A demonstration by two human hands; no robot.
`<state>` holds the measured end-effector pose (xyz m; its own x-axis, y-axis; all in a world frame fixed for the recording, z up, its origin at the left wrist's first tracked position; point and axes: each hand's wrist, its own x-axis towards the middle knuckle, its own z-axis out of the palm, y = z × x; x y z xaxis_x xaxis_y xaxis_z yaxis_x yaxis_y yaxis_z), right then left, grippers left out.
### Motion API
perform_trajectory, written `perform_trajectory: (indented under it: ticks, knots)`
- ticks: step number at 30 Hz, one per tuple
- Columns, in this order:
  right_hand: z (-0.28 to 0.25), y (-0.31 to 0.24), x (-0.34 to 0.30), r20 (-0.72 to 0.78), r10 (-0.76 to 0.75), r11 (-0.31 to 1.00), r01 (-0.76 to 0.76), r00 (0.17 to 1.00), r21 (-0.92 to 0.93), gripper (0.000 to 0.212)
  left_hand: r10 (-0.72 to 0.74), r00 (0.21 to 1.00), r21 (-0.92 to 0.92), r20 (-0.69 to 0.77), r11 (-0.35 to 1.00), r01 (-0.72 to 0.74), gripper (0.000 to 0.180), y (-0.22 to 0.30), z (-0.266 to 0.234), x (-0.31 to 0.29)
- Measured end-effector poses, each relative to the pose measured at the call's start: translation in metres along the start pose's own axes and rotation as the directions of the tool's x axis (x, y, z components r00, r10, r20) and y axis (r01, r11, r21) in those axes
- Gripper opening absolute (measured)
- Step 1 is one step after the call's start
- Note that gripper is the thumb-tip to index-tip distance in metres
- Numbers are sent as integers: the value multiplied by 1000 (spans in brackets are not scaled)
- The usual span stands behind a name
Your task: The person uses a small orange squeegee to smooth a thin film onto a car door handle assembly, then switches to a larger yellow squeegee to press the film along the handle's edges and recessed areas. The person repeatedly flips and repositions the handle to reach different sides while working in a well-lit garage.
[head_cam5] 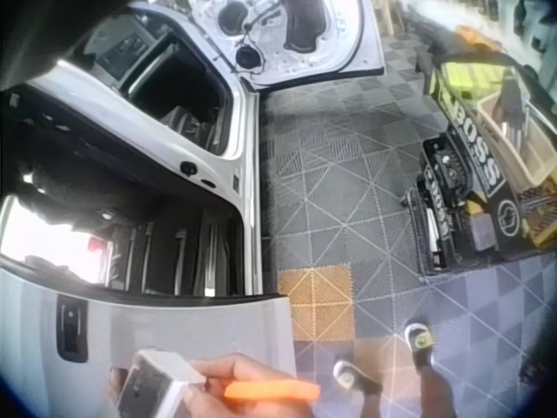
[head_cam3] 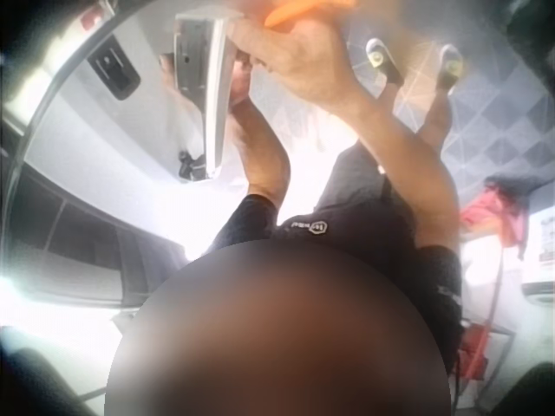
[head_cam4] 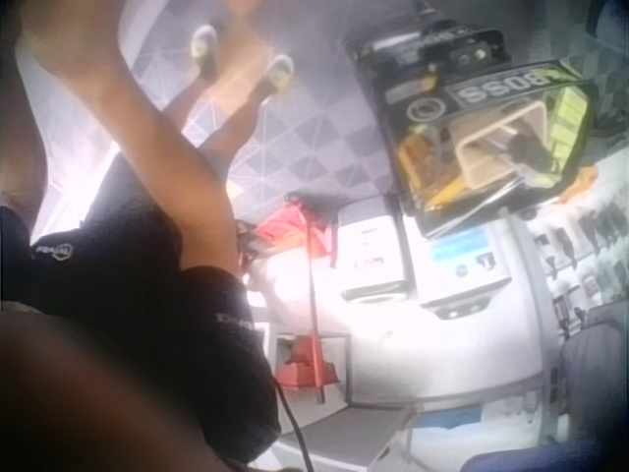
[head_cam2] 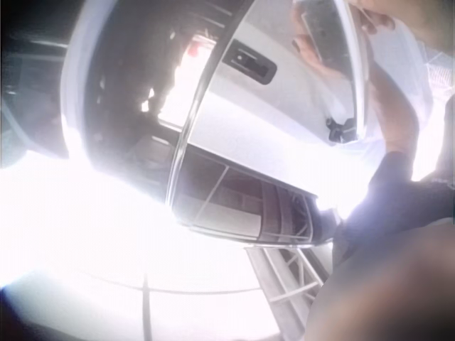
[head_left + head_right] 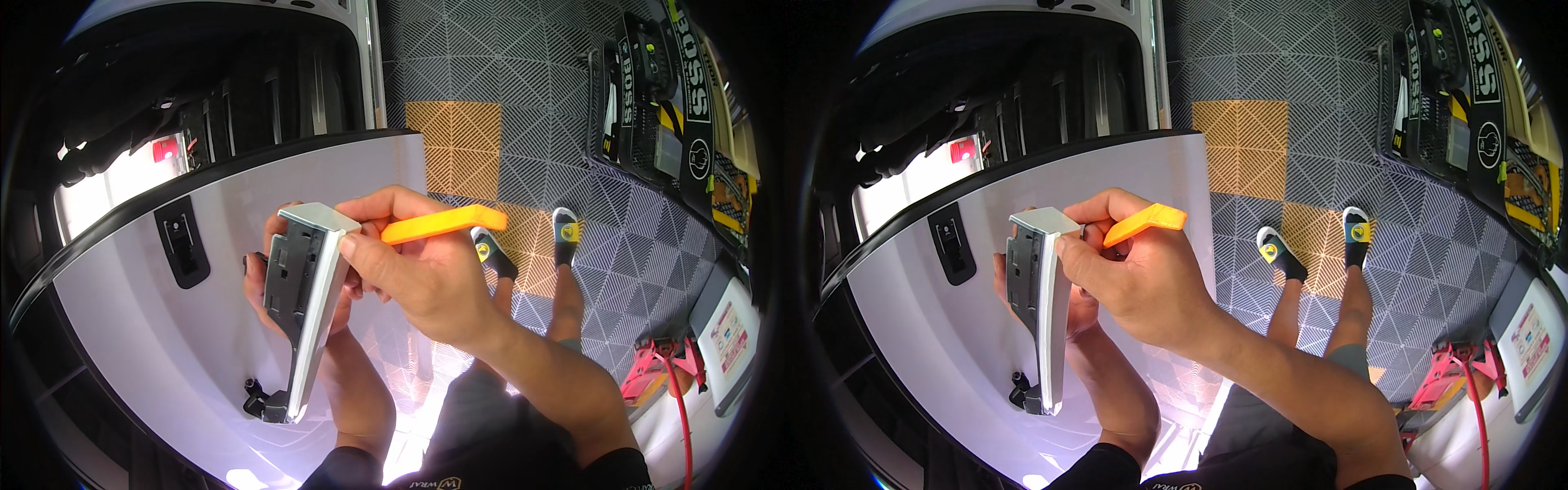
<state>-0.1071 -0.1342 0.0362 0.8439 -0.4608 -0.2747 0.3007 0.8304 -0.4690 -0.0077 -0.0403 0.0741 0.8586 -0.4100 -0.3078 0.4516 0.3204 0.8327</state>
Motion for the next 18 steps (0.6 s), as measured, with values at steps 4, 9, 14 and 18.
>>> perform_trajectory:
  ticks: [4, 9, 14, 18]
  knots:
    - [-3, -10, 2, 44, 25, 999, -24, 999, -28, 28, -29, 990, -25, 138, 999, 33, 74, 2, -10, 2]
    - [-9, -24, 8, 111, 99, 989, -85, 989, -122, 31, -16, 980, 106, 197, 994, -5, 72, 5, -21, 3]
    - [-2, -22, 6, 60, 64, 979, -51, 996, -197, 30, -29, 961, 185, 275, 983, -23, 69, 5, -26, 7]
    - [5, -16, 6, -74, 49, 960, -68, 996, -270, 26, -30, 989, 305, 146, 952, -16, 66, 1, -28, 6]
